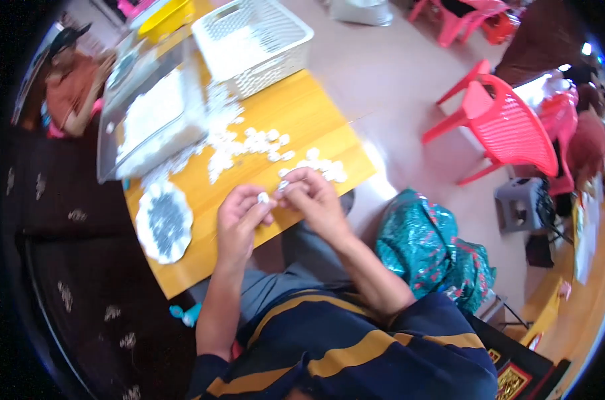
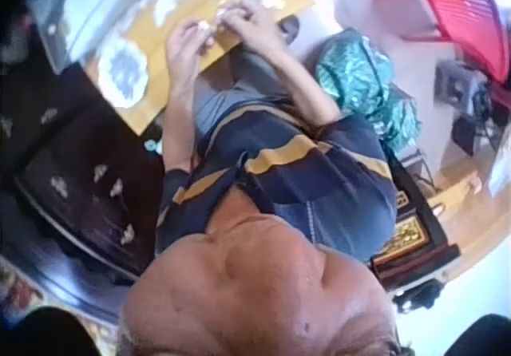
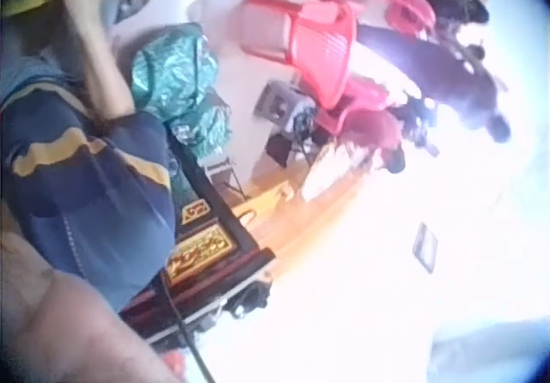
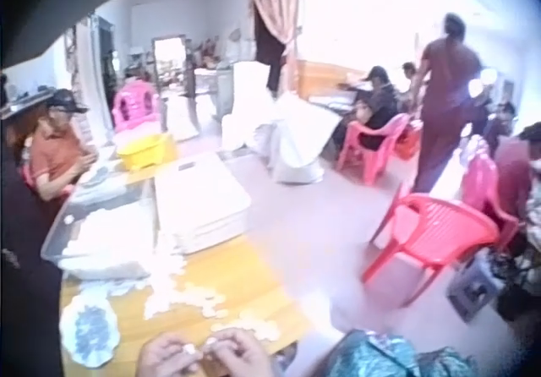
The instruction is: Assembling small plastic rings with metal inserts by hand.
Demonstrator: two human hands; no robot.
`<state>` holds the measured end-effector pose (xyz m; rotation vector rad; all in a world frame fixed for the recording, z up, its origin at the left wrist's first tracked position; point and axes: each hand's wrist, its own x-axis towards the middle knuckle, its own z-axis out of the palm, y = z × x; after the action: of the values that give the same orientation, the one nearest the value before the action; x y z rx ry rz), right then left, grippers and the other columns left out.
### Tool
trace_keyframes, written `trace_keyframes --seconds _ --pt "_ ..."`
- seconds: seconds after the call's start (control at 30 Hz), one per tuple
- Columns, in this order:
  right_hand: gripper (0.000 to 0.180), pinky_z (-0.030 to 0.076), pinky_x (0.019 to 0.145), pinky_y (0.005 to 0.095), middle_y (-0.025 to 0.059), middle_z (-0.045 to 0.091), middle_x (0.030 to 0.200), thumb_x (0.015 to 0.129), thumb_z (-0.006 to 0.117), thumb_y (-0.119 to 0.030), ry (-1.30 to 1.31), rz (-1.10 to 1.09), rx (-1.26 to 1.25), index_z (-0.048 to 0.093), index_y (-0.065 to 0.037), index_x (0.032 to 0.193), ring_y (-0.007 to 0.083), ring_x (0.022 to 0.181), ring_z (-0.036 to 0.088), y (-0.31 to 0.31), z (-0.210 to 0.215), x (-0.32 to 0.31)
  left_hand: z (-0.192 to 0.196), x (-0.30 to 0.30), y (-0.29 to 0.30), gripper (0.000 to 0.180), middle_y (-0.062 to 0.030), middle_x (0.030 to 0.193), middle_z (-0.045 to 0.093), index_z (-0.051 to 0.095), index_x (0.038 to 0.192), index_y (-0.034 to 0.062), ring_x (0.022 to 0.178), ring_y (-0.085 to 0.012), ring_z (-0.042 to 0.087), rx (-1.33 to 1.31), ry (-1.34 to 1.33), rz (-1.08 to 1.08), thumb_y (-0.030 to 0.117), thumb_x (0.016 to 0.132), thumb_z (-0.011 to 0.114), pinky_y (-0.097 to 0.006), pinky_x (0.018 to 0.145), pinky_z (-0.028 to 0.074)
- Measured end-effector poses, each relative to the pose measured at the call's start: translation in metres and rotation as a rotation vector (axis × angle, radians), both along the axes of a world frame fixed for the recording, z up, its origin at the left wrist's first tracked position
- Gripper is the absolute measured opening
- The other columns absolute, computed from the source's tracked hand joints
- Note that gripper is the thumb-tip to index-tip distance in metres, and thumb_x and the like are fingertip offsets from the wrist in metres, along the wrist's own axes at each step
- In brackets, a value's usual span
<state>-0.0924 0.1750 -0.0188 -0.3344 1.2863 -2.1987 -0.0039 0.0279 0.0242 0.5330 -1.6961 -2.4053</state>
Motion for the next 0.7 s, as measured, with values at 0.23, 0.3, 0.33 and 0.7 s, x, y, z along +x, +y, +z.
trace_keyframes --seconds 0.23,0.3,0.33,0.7 --pt "0.016 0.054 0.072 0.0257 0.0084 0.069 0.096 0.098 0.060 -0.009 -0.333 -0.091 -0.082 0.057 -0.004 0.113 0.0122 0.080 0.065 0.000 0.017 0.003 -0.009 -0.005 0.048 0.022 -0.0071 0.100 0.070 0.059 0.116 -0.0017 0.084 -0.0100 0.066 -0.106 0.067 0.034 -0.003 0.094 0.063 -0.022 0.076 0.054" --pt "0.016 0.055 0.074 0.0269 0.0093 0.069 0.098 0.098 0.060 -0.010 -0.377 -0.111 -0.091 0.057 -0.004 0.112 0.0129 0.083 0.065 -0.001 0.016 0.001 -0.017 -0.008 0.059 0.021 -0.0055 0.100 0.069 0.060 0.114 -0.0019 0.089 -0.0094 0.066 -0.136 0.094 0.058 -0.005 0.094 0.063 -0.022 0.080 0.053" --pt "0.015 0.055 0.075 0.0272 0.0096 0.069 0.098 0.098 0.060 -0.011 -0.423 -0.116 -0.132 0.057 -0.005 0.111 0.0133 0.084 0.065 -0.001 0.016 0.000 -0.019 -0.009 0.063 0.021 -0.0055 0.100 0.069 0.060 0.114 -0.0019 0.089 -0.0094 0.066 -0.132 0.100 0.054 -0.005 0.094 0.063 -0.022 0.080 0.053" --pt "0.014 0.055 0.077 0.0283 0.0104 0.070 0.098 0.097 0.060 -0.009 -0.477 -0.188 -0.162 0.057 -0.008 0.111 0.0168 0.085 0.066 -0.003 0.007 0.002 -0.035 0.004 0.074 0.008 -0.0021 0.100 0.064 0.061 0.105 0.0005 0.093 -0.0077 0.062 -0.303 0.114 -0.014 -0.002 0.097 0.059 -0.023 0.083 0.049"
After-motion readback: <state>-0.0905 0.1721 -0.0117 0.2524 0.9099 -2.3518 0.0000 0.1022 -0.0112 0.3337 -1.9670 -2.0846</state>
